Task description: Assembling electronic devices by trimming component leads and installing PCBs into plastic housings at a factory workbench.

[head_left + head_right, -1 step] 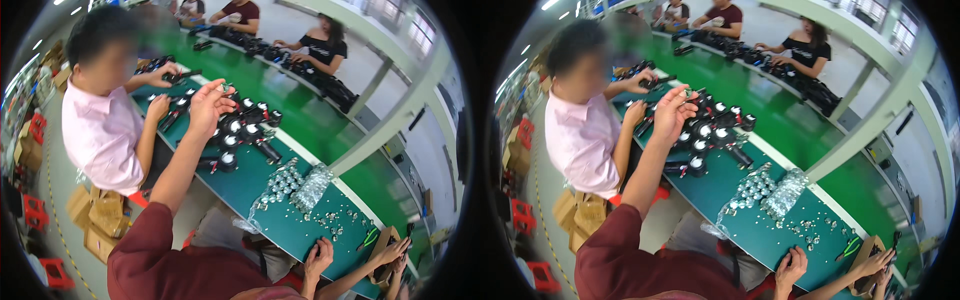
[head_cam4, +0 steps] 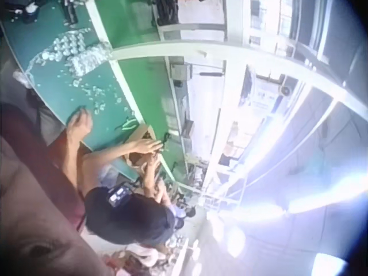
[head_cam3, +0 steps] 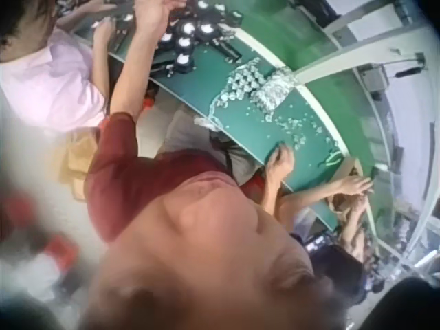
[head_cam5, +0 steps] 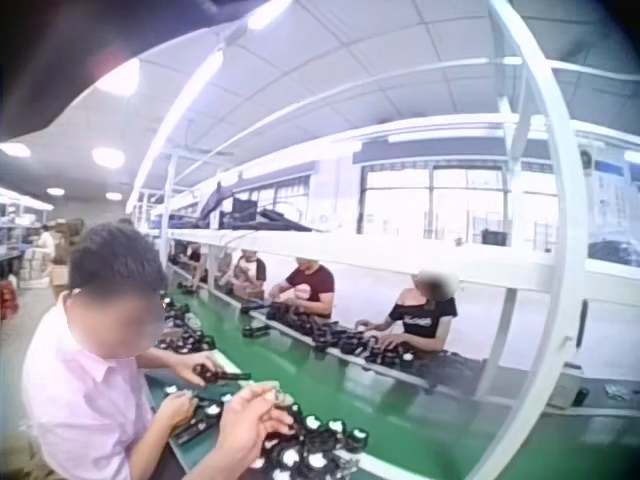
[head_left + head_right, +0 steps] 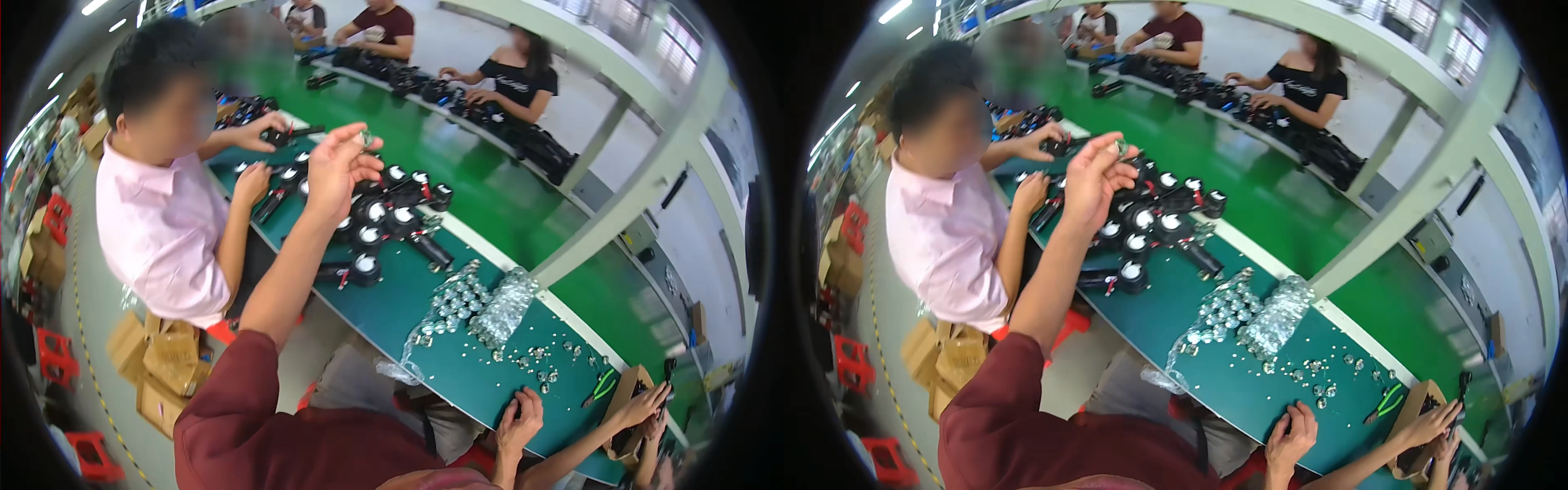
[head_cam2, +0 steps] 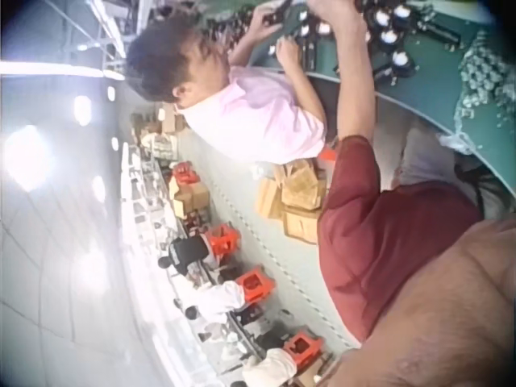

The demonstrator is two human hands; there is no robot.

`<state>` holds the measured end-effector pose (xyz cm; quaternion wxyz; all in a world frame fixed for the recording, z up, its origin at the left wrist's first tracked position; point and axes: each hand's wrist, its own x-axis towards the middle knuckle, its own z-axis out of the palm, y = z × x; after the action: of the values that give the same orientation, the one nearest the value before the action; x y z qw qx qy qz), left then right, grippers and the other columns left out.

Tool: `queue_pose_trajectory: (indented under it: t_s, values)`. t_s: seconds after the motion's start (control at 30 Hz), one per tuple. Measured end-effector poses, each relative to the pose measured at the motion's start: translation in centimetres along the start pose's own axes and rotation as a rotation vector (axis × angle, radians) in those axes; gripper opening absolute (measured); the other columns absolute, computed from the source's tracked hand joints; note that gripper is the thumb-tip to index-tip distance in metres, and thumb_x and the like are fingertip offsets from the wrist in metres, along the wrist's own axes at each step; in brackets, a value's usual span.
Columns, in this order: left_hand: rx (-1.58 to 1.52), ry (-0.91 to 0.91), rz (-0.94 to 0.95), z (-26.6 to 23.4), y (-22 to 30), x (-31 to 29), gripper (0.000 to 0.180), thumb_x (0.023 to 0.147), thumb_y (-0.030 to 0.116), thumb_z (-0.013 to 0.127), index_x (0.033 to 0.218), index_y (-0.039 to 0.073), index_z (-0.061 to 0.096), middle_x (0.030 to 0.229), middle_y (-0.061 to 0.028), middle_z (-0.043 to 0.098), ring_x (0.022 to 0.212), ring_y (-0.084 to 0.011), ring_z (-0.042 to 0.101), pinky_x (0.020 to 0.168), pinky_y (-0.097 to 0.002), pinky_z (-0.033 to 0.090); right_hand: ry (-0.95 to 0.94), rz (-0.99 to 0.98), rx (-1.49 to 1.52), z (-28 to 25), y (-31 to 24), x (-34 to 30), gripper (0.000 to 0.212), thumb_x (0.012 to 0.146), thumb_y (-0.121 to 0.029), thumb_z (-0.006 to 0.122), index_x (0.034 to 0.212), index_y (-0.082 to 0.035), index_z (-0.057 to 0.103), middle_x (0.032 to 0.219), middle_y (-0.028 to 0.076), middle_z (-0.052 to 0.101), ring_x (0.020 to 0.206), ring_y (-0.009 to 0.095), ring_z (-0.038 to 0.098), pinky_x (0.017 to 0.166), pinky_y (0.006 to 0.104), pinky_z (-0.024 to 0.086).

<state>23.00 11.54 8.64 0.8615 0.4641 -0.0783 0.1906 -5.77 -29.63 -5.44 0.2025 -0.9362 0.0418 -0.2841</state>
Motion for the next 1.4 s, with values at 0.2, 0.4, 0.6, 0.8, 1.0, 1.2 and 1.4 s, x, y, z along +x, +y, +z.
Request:
queue_pose_trajectory:
  t_s: [0.2, 0.4, 0.6, 0.8, 1.0, 1.2, 1.4]
  values:
    - [0.43, -0.309, 0.523, 15.1, 5.4, 7.8, 0.027, 0.096, 0.014, 0.064, 0.115, -0.004, 0.062, 0.099, -0.0119, 0.073, 0.081, -0.0155, 0.071, 0.062, -0.0257, 0.056, 0.042, -0.02, -0.03, -0.1, 0.9, -0.9, 0.017, 0.078, 0.002, 0.063, 0.093, 0.0, 0.069, 0.105, 0.017, 0.069, 0.081, 0.036, 0.062, 0.072, 0.044, 0.05]
    - [0.719, -0.158, 0.93, 25.9, 10.2, 19.2, 0.02, 0.085, 0.018, 0.063, 0.09, 0.002, 0.074, 0.075, -0.0136, 0.073, 0.07, -0.0209, 0.071, 0.067, -0.0344, 0.054, 0.034, -0.07, -0.027, -0.1, 0.5, 0.0, 0.018, 0.075, 0.002, 0.064, 0.093, 0.001, 0.07, 0.101, 0.017, 0.07, 0.079, 0.036, 0.062, 0.072, 0.0434, 0.05]
    - [0.864, -0.422, 0.769, 29.6, 6.7, 23.4, 0.027, 0.082, 0.022, 0.064, 0.096, 0.003, 0.076, 0.088, -0.0212, 0.074, 0.085, -0.0314, 0.073, 0.08, -0.0402, 0.056, 0.072, -0.02, -0.019, -0.1, 0.8, -0.3, 0.019, 0.075, 0.001, 0.064, 0.093, 0.001, 0.07, 0.101, 0.018, 0.069, 0.078, 0.035, 0.062, 0.073, 0.0432, 0.051]
    - [1.274, -0.071, 0.699, 32.5, 5.6, 23.9, 0.033, 0.086, 0.029, 0.065, 0.103, 0.003, 0.075, 0.105, -0.0243, 0.072, 0.102, -0.0388, 0.069, 0.088, -0.0424, 0.054, 0.074, -0.037, -0.008, 0.1, 1.1, -0.2, 0.018, 0.075, 0.0, 0.065, 0.093, 0.002, 0.07, 0.101, 0.018, 0.07, 0.078, 0.035, 0.063, 0.074, 0.042, 0.051]
    - [0.529, -0.74, 1.005, 30.9, 6.5, 20.1, 0.036, 0.091, 0.031, 0.064, 0.108, 0.002, 0.074, 0.104, -0.0225, 0.073, 0.097, -0.0356, 0.07, 0.087, -0.0406, 0.054, 0.064, -0.016, 0.005, 0.0, 1.2, -0.4, 0.017, 0.076, -0.002, 0.066, 0.093, 0.002, 0.071, 0.101, 0.018, 0.07, 0.079, 0.036, 0.063, 0.075, 0.0425, 0.051]
    - [1.015, -0.619, 0.893, 31.6, 6.1, 16.9, 0.028, 0.086, 0.018, 0.068, 0.108, 0.002, 0.074, 0.099, -0.0133, 0.075, 0.086, -0.019, 0.07, 0.079, -0.0333, 0.055, 0.067, 0.0, 0.035, -0.1, 0.9, -0.2, 0.017, 0.077, -0.003, 0.066, 0.093, 0.002, 0.071, 0.102, 0.018, 0.07, 0.081, 0.036, 0.063, 0.076, 0.0431, 0.051]
    - [0.693, -0.676, 0.649, 31.9, 6.2, 17.7, 0.029, 0.09, 0.01, 0.066, 0.117, 0.001, 0.071, 0.1, -0.0092, 0.074, 0.085, -0.016, 0.067, 0.078, -0.03, 0.054, 0.076, 0.004, 0.047, -0.2, 1.0, -0.3, 0.016, 0.078, -0.004, 0.066, 0.093, 0.001, 0.071, 0.102, 0.018, 0.07, 0.081, 0.036, 0.064, 0.076, 0.0438, 0.051]
